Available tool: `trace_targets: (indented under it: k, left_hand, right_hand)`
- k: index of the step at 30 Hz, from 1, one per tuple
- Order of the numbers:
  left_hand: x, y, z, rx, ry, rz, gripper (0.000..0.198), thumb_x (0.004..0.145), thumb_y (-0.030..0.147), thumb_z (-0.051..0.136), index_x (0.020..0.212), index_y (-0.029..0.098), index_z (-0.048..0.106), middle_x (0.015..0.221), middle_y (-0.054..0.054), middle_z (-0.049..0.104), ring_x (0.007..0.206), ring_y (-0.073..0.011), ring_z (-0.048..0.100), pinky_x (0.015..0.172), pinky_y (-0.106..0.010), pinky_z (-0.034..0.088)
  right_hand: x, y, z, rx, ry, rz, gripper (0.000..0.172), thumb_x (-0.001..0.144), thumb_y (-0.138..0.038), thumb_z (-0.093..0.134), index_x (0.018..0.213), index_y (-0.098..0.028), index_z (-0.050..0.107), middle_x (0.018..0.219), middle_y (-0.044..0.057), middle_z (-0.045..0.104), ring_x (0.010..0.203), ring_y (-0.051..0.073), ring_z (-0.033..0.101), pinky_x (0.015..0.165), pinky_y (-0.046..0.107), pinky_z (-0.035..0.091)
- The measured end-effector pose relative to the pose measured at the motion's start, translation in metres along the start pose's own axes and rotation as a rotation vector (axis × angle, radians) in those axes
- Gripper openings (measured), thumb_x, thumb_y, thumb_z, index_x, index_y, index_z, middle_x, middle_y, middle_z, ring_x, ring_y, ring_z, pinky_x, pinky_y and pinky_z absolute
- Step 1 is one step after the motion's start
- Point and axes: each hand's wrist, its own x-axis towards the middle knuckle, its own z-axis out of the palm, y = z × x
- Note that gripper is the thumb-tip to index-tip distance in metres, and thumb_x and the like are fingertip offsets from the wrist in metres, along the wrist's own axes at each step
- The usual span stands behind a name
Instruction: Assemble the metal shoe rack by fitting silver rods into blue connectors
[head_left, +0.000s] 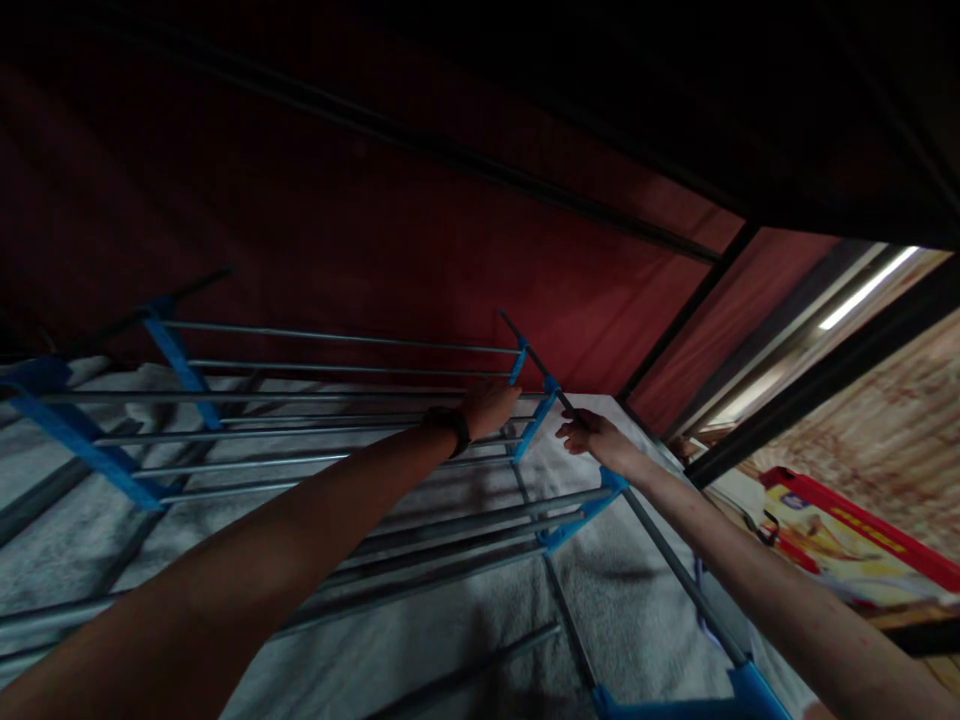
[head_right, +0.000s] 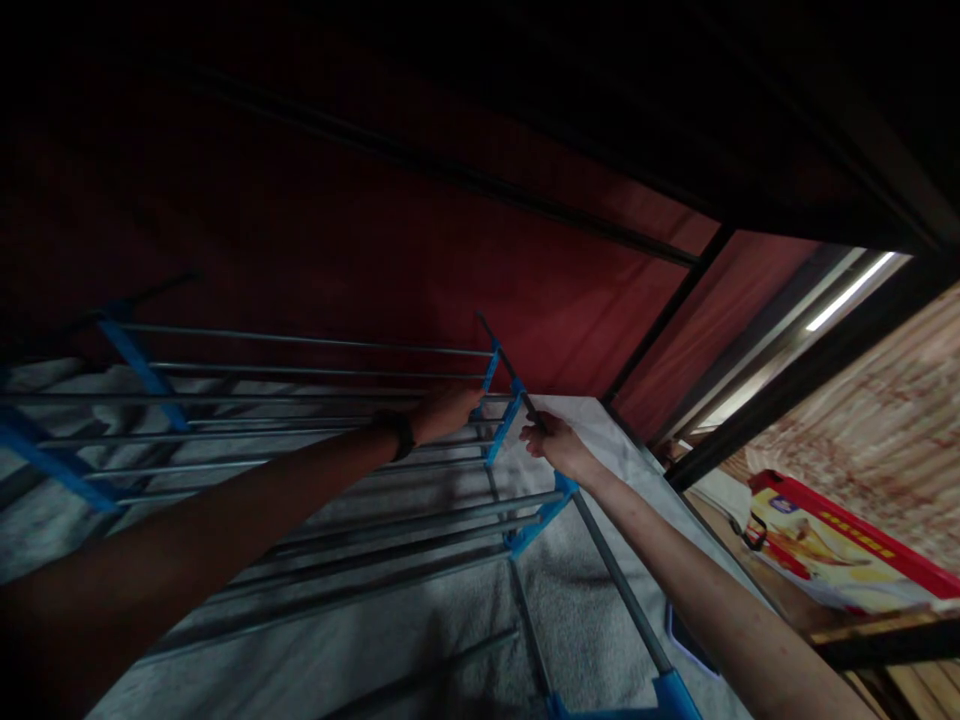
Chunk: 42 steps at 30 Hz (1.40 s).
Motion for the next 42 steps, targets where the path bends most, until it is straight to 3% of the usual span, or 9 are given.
trace_targets:
  k: [9, 20, 26, 34, 42]
  left_hand:
    - [0.003, -0.004, -0.001, 0.028, 0.005, 0.031, 0.025, 0.088, 0.009, 0.044, 0.1, 0.017, 0.065, 0.103, -0.011, 0.072, 0.096, -0.0246, 0.068, 0.079, -0.032, 0.049]
    - [0.022, -0.018, 0.006, -0.167, -0.074, 0.042, 0.028, 0.095, 0.023, 0.04, 0.086, 0.016, 0.066, 0.09, -0.01, 0.071, 0.075, -0.0178, 0.063, 0.066, -0.028, 0.043]
    - [0.03, -0.025, 0.012, -0.235, -0.092, 0.04, 0.027, 0.093, 0.022, 0.041, 0.081, 0.016, 0.064, 0.081, -0.007, 0.069, 0.07, -0.0154, 0.059, 0.064, -0.026, 0.041]
    - [0.033, -0.024, -0.001, -0.328, -0.16, 0.044, 0.024, 0.086, 0.018, 0.044, 0.07, 0.015, 0.062, 0.075, -0.003, 0.067, 0.065, -0.0132, 0.055, 0.061, -0.024, 0.04]
    - [0.039, -0.024, 0.001, -0.331, -0.182, 0.045, 0.023, 0.086, 0.016, 0.049, 0.071, 0.014, 0.066, 0.078, -0.003, 0.068, 0.068, -0.0136, 0.056, 0.065, -0.024, 0.042]
  right_hand:
    - [-0.003, -0.005, 0.001, 0.022, -0.019, 0.018, 0.017, 0.086, -0.018, 0.059, 0.103, -0.014, 0.059, 0.076, 0.007, 0.073, 0.06, 0.012, 0.063, 0.062, 0.024, 0.056]
    - [-0.006, -0.008, 0.001, -0.013, -0.038, 0.018, 0.022, 0.087, -0.022, 0.059, 0.108, -0.014, 0.059, 0.077, 0.007, 0.074, 0.06, 0.013, 0.063, 0.063, 0.026, 0.056]
    - [-0.006, -0.01, 0.002, 0.069, -0.033, 0.057, 0.023, 0.086, -0.016, 0.055, 0.109, -0.013, 0.056, 0.072, 0.006, 0.073, 0.057, 0.012, 0.062, 0.061, 0.024, 0.054]
    - [-0.005, -0.008, 0.0, 0.058, -0.064, 0.036, 0.022, 0.086, -0.021, 0.058, 0.107, -0.015, 0.058, 0.077, 0.007, 0.074, 0.062, 0.014, 0.066, 0.063, 0.026, 0.056]
    - [-0.004, -0.003, -0.005, 0.006, -0.094, -0.023, 0.03, 0.083, -0.03, 0.063, 0.108, -0.015, 0.059, 0.082, 0.008, 0.075, 0.068, 0.015, 0.066, 0.066, 0.027, 0.056]
